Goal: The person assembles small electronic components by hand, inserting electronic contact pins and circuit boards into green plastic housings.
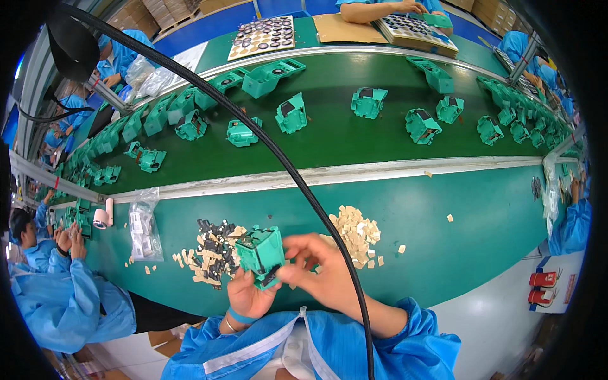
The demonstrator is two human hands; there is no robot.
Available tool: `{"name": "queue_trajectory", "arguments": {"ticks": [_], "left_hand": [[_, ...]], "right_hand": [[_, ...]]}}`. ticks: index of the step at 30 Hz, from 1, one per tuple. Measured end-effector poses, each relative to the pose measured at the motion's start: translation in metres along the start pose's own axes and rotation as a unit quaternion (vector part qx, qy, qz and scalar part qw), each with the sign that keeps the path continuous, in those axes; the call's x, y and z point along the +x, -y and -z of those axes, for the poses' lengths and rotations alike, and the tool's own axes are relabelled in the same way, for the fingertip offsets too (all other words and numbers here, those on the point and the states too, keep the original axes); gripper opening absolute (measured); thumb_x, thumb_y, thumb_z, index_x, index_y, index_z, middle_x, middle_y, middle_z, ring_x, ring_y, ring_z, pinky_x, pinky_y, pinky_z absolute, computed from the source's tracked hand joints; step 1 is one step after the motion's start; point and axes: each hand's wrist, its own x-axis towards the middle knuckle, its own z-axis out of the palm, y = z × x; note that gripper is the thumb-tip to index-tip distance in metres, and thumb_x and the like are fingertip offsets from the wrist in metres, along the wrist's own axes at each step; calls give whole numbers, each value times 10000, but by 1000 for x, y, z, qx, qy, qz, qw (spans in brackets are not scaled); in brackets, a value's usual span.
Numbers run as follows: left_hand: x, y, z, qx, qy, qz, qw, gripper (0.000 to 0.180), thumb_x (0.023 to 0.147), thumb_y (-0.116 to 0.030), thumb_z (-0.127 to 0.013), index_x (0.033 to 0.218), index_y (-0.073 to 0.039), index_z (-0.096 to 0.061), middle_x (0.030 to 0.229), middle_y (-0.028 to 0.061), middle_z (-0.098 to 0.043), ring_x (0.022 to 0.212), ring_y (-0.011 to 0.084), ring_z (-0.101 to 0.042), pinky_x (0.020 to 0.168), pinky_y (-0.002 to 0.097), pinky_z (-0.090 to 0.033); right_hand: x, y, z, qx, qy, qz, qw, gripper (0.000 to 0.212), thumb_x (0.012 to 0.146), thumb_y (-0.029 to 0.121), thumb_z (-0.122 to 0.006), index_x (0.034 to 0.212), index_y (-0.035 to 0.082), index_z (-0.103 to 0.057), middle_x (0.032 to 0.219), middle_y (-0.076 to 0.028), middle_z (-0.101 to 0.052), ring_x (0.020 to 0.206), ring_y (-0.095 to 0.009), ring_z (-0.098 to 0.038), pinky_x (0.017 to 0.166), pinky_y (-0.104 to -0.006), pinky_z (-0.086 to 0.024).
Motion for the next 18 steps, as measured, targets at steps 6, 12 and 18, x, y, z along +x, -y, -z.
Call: {"name": "queue_trajectory", "arguments": {"ticks": [6,12,18], "left_hand": [[1,2,-9,104,-38,-10,994,425,872,-86,-564,1264,25,-445,1149,164,-594,1006,250,-607,771,357,-504],[1,15,-12,233,-134,-79,960,600,858,-84,-653,1374,-26,-352,1160,93,-578,1030,199,-584,758,276,-502],[7,-53,7,867,-177,-251,392,344,755,-133,-726,1074,-45,-633,994,122,-590,984,283,-538,780,367,-477]], "right_hand": [[4,1,13,-120,67,-27,990,237,923,182,-596,1044,-17,-637,806,-57,-562,729,-110,-564,634,-232,-443],[7,-7,28,-281,100,-12,954,511,775,115,-749,1234,0,-554,885,-52,-615,742,-127,-586,659,-257,-465],[90,5,92,-43,-53,-179,982,283,894,226,-632,1010,-31,-611,858,-58,-613,743,-141,-603,699,-261,-517]]}}
